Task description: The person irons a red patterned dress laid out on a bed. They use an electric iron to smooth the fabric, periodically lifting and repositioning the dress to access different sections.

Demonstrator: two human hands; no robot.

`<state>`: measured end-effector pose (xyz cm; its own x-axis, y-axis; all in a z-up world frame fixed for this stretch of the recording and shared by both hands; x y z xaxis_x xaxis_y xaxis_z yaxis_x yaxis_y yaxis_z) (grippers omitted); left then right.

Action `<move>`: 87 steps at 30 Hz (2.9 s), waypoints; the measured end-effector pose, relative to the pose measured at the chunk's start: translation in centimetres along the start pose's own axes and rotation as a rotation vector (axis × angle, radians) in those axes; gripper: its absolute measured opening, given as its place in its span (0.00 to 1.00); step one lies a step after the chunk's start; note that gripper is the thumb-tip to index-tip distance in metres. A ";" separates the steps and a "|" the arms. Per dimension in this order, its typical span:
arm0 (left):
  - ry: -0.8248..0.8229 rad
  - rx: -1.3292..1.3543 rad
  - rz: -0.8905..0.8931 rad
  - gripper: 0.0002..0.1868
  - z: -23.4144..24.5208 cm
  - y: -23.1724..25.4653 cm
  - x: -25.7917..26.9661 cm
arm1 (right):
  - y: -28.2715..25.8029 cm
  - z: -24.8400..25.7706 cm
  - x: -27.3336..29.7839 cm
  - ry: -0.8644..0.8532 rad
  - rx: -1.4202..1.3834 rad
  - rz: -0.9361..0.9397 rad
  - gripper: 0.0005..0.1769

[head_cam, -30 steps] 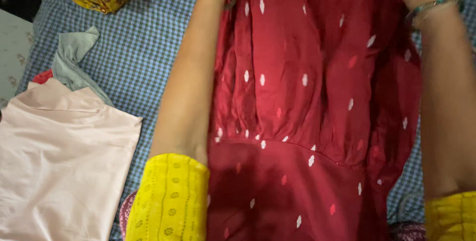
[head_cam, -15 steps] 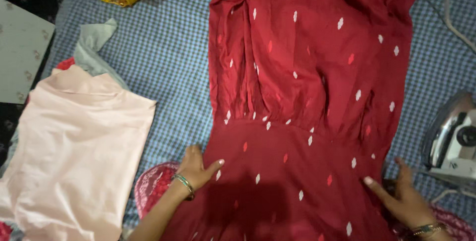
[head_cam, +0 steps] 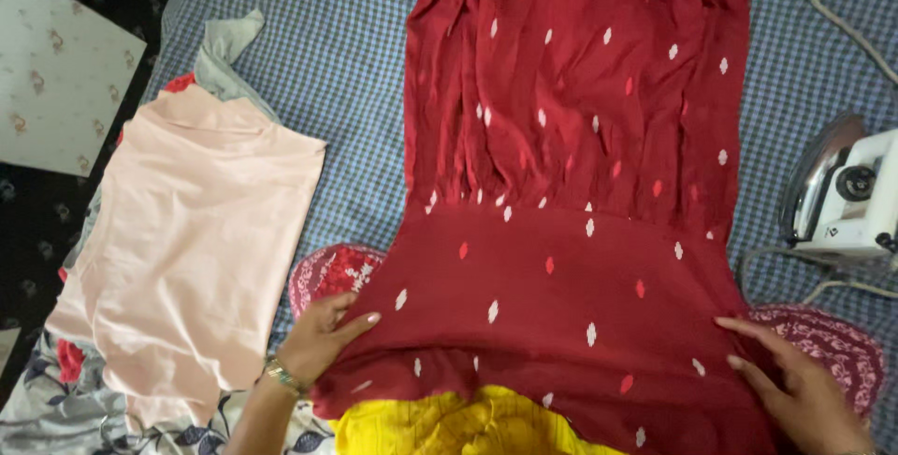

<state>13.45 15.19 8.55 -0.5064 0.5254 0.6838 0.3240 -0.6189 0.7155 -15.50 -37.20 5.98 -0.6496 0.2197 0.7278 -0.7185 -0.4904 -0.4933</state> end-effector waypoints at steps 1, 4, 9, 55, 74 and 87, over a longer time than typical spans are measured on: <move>-0.045 0.104 -0.035 0.18 0.0 -0.1 1.1 | 1.2 0.4 0.7 0.020 0.024 -0.009 0.29; -0.032 -0.097 0.160 0.17 -0.2 -0.5 3.6 | 3.2 -0.8 1.7 -0.040 0.184 0.042 0.30; 0.072 -0.756 0.404 0.26 -0.6 1.7 5.1 | 4.8 0.0 2.8 -0.189 0.513 -0.162 0.27; -0.725 -0.468 -0.928 0.30 -33.6 4.7 -24.4 | -12.6 12.9 -24.7 0.638 0.892 0.293 0.38; -0.734 -0.475 -0.908 0.29 -34.0 4.2 -25.6 | -15.6 15.9 -25.1 0.284 0.816 0.107 0.39; -0.676 -0.530 -0.969 0.29 -34.2 4.1 -25.0 | -9.6 3.2 -15.2 0.411 0.928 0.362 0.39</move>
<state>0.07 -20.47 -10.52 0.1971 0.9799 -0.0308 -0.3785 0.1050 0.9196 2.06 -38.55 1.22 -0.9439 0.1145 0.3098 -0.1099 -0.9934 0.0323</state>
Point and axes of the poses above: each hand's wrist, its own x-axis away from the middle knuckle, its own z-axis out of the back of the hand, y = z × x, the point moved 3 cm from there along -x, towards the middle knuckle, and after that the axes turned 14 degrees about -y, right-handed, at the moved point
